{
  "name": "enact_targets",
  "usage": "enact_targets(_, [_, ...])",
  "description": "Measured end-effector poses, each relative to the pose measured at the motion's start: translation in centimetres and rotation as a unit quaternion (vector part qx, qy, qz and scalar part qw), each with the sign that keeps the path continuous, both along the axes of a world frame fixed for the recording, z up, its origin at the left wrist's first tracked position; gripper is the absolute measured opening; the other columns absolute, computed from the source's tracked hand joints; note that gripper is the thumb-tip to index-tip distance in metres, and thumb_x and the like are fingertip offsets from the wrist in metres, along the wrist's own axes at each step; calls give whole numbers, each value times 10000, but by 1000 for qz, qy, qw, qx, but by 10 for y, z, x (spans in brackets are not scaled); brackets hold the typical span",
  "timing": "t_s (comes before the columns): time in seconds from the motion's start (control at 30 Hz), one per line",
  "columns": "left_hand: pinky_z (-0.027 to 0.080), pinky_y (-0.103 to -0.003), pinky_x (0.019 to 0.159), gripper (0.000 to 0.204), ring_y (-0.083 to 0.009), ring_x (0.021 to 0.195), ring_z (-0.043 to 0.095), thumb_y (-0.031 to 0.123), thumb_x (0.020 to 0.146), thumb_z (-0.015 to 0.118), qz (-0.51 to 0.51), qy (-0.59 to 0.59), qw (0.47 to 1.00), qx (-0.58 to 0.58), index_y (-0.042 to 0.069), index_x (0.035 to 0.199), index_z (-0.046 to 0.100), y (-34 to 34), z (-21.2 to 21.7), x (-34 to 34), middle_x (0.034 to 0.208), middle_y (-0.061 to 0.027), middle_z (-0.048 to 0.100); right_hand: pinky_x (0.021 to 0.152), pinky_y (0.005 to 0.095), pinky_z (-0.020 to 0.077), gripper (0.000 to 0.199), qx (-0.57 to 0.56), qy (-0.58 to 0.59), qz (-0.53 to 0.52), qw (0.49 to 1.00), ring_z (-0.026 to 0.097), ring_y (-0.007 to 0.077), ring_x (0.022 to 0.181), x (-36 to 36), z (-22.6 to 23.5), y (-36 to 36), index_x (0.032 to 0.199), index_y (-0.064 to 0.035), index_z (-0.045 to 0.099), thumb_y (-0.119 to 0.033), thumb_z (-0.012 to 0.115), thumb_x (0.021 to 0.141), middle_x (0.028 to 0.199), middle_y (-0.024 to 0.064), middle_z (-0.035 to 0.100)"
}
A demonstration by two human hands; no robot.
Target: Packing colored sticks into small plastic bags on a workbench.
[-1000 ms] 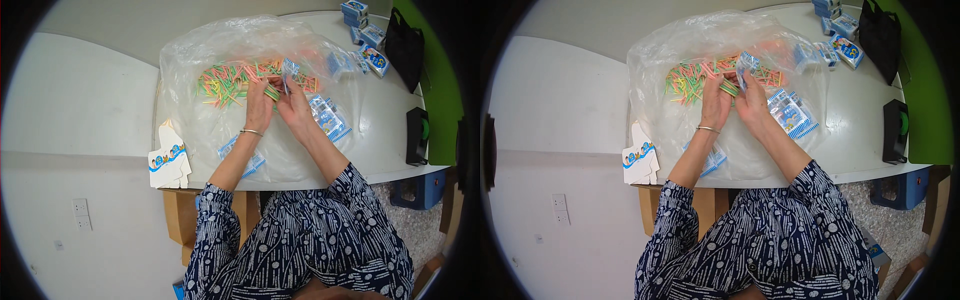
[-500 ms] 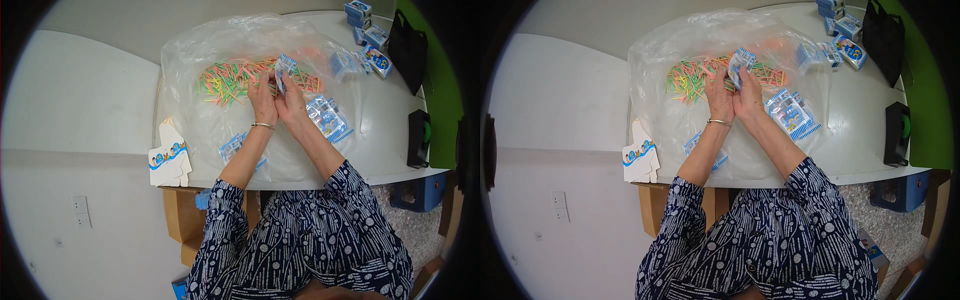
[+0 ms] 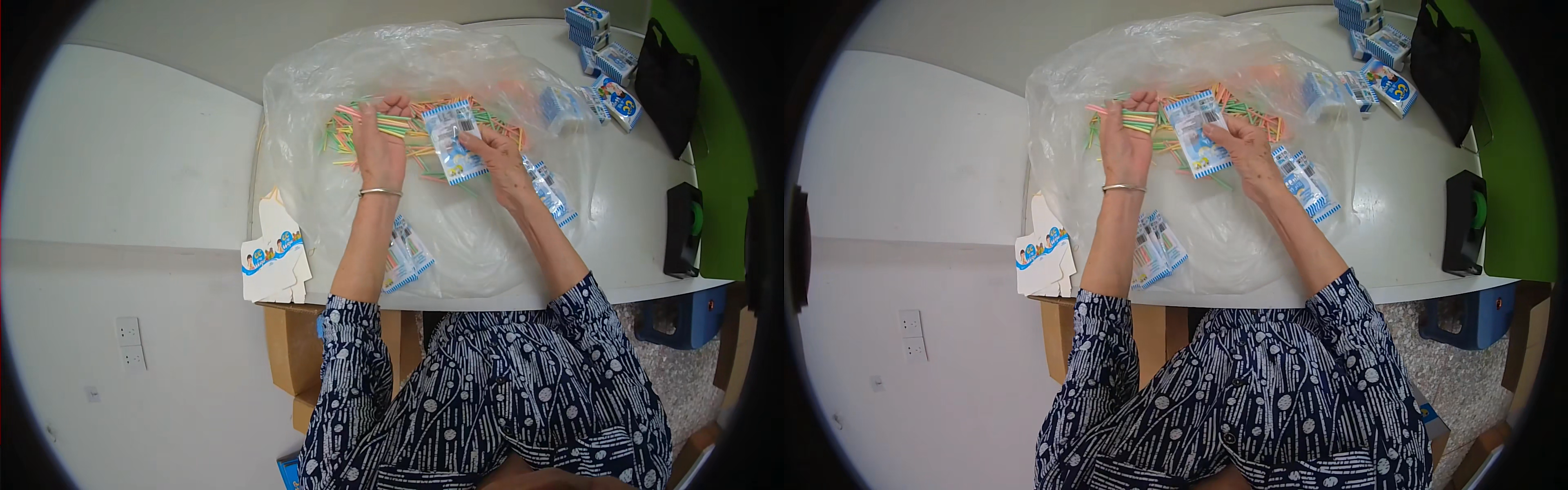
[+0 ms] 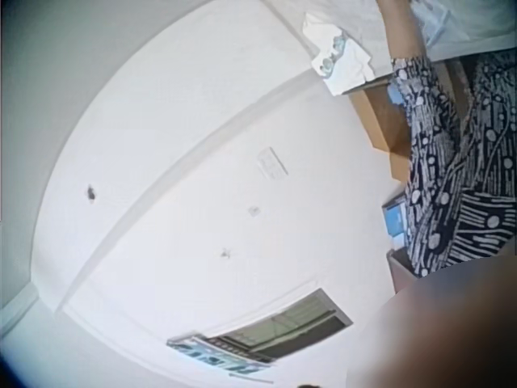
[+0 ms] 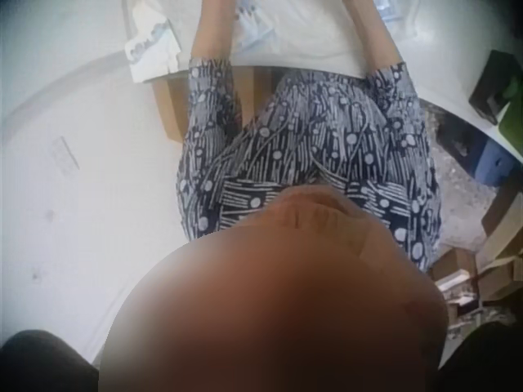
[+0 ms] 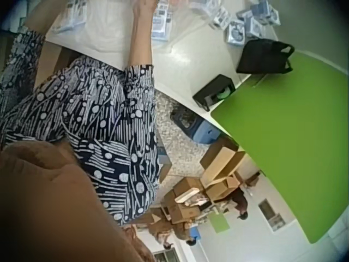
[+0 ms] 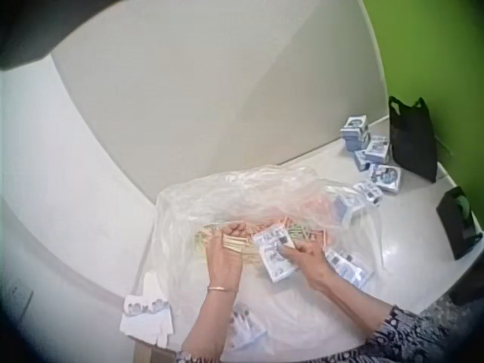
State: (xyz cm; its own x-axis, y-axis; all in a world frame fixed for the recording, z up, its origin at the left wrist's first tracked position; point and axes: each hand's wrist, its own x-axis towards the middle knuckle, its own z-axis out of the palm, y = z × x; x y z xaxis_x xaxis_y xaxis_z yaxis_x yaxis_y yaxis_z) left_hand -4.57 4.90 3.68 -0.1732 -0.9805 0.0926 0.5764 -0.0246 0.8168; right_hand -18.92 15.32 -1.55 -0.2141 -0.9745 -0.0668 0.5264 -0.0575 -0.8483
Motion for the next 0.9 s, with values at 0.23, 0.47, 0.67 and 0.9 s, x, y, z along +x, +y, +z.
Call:
enact_targets(0.23, [512,-420,913,285,-330,1079,575,293,998,447,-59,-19,996,-65,10,1027,434,21,33,2,1091,-206,559,630,193,407,202,7,89,132,987,535,25,678,-13,10,22,815,-41,695,-234,672,868,743,-32,629])
enact_targets(0.47, [519,-356,855,344,-261,1017,620,356,991,454,-111,-111,984,-85,24,1073,410,47,34,-10,1065,-159,585,681,192,401,224,13,67,199,978,530,29,721,-19,2,31,881,-26,706,-246,666,871,778,-30,636])
enact_targets(0.67, [474,-349,887,351,-234,1019,621,370,1001,426,-113,-197,968,-108,34,1093,385,69,37,-15,1045,-143,606,685,197,410,240,1,91,200,976,543,34,733,-21,9,38,893,-16,711,-250,660,877,793,-20,650])
enact_targets(0.9, [468,-343,890,348,-237,1009,629,348,1006,423,-100,-198,967,-125,13,1085,371,79,34,-11,1037,-145,616,670,199,406,252,-1,90,195,977,534,32,717,-26,6,45,884,-15,713,-259,651,884,776,-25,644])
